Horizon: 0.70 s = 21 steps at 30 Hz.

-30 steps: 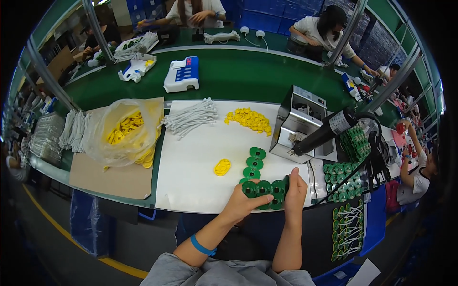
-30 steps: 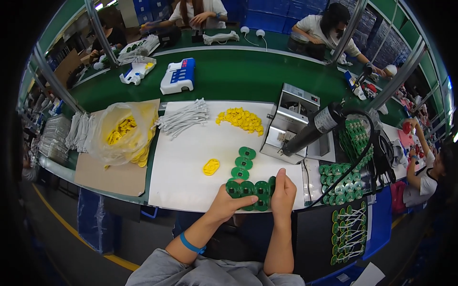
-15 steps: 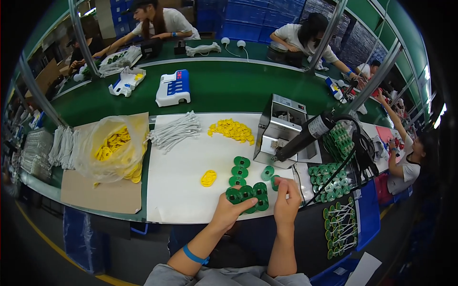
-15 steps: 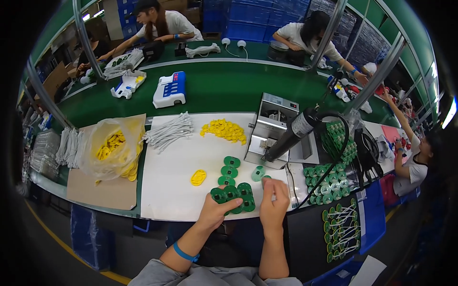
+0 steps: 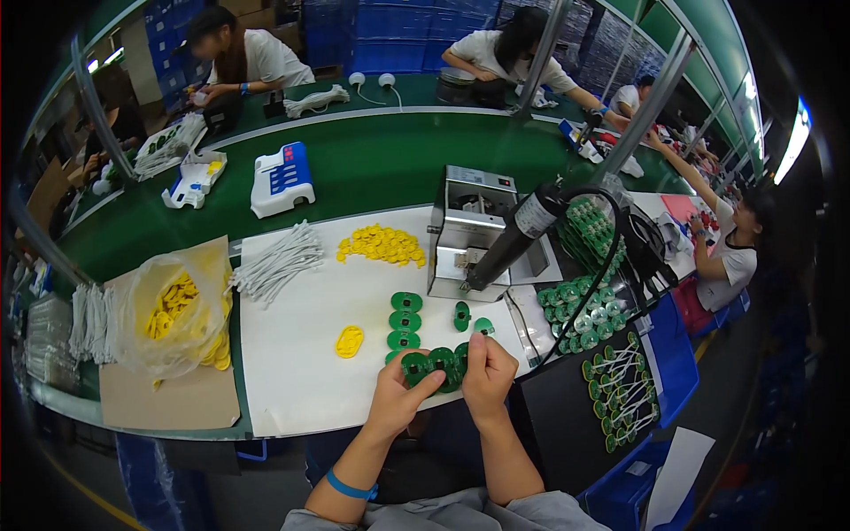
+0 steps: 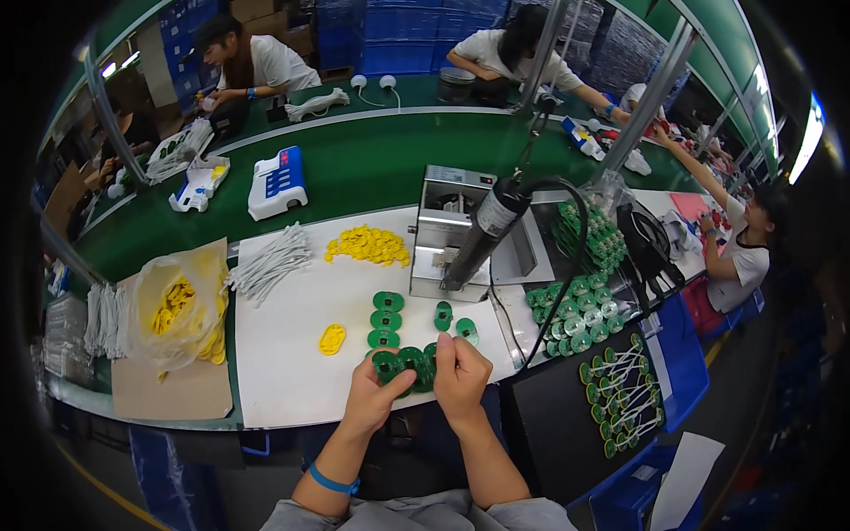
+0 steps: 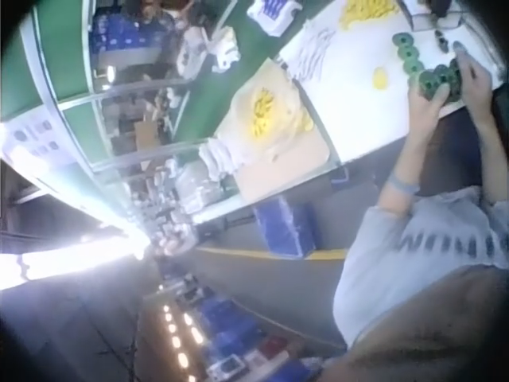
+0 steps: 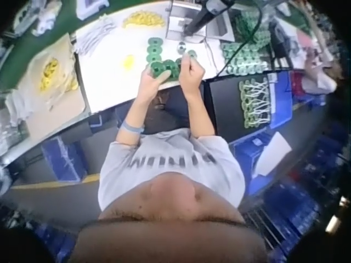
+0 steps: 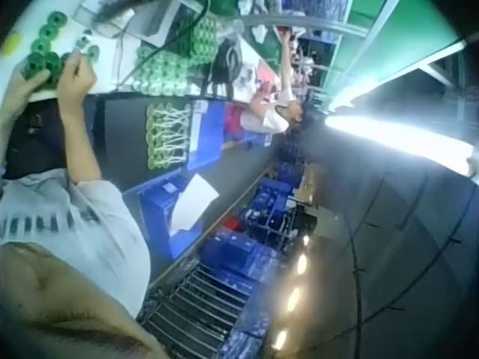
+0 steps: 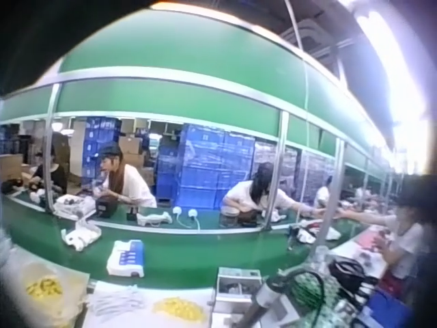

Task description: The recorder is seen assembling small green circuit board components onto yellow circular bases and using a hand-held tool for processing on a factory assembly line.

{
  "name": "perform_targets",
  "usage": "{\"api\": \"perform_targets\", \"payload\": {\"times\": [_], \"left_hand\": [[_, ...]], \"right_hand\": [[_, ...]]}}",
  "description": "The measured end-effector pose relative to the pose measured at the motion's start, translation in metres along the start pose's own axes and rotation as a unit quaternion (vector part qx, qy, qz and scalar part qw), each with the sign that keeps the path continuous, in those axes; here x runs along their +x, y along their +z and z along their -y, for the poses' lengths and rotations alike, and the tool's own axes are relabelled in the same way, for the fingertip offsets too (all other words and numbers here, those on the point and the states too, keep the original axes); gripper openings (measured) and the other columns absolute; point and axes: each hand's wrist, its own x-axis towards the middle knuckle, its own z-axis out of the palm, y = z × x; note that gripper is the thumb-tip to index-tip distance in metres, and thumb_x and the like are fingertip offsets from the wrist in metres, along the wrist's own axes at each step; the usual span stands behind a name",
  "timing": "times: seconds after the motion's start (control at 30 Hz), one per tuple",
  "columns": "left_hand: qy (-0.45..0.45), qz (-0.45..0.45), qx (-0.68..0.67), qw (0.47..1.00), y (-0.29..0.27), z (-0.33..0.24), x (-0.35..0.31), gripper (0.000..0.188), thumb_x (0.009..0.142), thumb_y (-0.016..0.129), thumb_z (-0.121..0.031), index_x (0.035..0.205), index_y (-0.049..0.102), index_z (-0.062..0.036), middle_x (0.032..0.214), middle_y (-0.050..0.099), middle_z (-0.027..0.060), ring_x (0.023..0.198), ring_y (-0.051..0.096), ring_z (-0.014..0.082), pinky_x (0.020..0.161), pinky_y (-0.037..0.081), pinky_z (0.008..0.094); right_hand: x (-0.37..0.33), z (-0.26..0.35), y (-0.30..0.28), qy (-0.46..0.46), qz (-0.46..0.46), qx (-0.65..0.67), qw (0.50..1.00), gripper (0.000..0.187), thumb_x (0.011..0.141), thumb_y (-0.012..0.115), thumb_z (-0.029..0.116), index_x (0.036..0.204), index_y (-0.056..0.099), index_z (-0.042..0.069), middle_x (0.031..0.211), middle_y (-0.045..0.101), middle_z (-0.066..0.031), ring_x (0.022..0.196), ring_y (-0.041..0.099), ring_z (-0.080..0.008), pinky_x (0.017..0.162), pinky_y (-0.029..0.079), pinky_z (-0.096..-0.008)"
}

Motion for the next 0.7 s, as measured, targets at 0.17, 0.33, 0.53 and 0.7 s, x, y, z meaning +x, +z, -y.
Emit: {"api": "perform_targets", "payload": {"times": [0.17,0.33,0.53,0.7], "left_hand": [[0.066,-0.023,0.134,0.989,0.009,0.009,0.001,0.025,0.094,0.073,-0.005,0.114,0.059,-0.0002,0.100,0.067,0.0020,0.090,0.061,0.0072,0.079,0.051,0.0233],[0.050,-0.009,0.129,0.990,0.012,0.011,0.005,0.023,0.096,0.070,-0.005,0.114,0.056,-0.0024,0.098,0.065,0.0008,0.087,0.059,0.0063,0.076,0.050,0.0229],[0.033,-0.006,0.100,0.994,0.008,0.014,0.014,0.022,0.097,0.069,-0.005,0.114,0.055,-0.0034,0.100,0.063,-0.0001,0.090,0.059,0.0062,0.078,0.049,0.0231],[0.016,0.028,0.077,0.996,-0.001,0.016,0.014,0.025,0.097,0.068,-0.003,0.118,0.054,-0.0031,0.106,0.065,0.0012,0.096,0.061,0.0081,0.084,0.051,0.0253]], "right_hand": [[0.006,-0.008,-0.009,0.062,0.072,0.013,0.995,0.038,0.106,0.055,0.018,0.075,0.054,-0.003,0.060,0.048,-0.0035,0.057,0.041,-0.0102,0.052,0.035,-0.0322],[0.003,-0.016,-0.003,0.090,0.079,0.032,0.992,0.036,0.108,0.050,0.021,0.081,0.055,-0.002,0.061,0.047,-0.0058,0.059,0.043,-0.0111,0.054,0.038,-0.0326],[0.005,-0.035,0.010,0.131,0.043,0.074,0.988,0.047,0.110,0.048,0.023,0.069,0.047,0.000,0.059,0.040,0.0021,0.061,0.035,-0.0058,0.051,0.030,-0.0310],[0.004,-0.043,0.013,0.175,0.057,0.124,0.975,0.056,0.112,0.044,0.035,0.065,0.047,0.005,0.061,0.042,0.0073,0.060,0.034,-0.0031,0.051,0.028,-0.0273]]}}
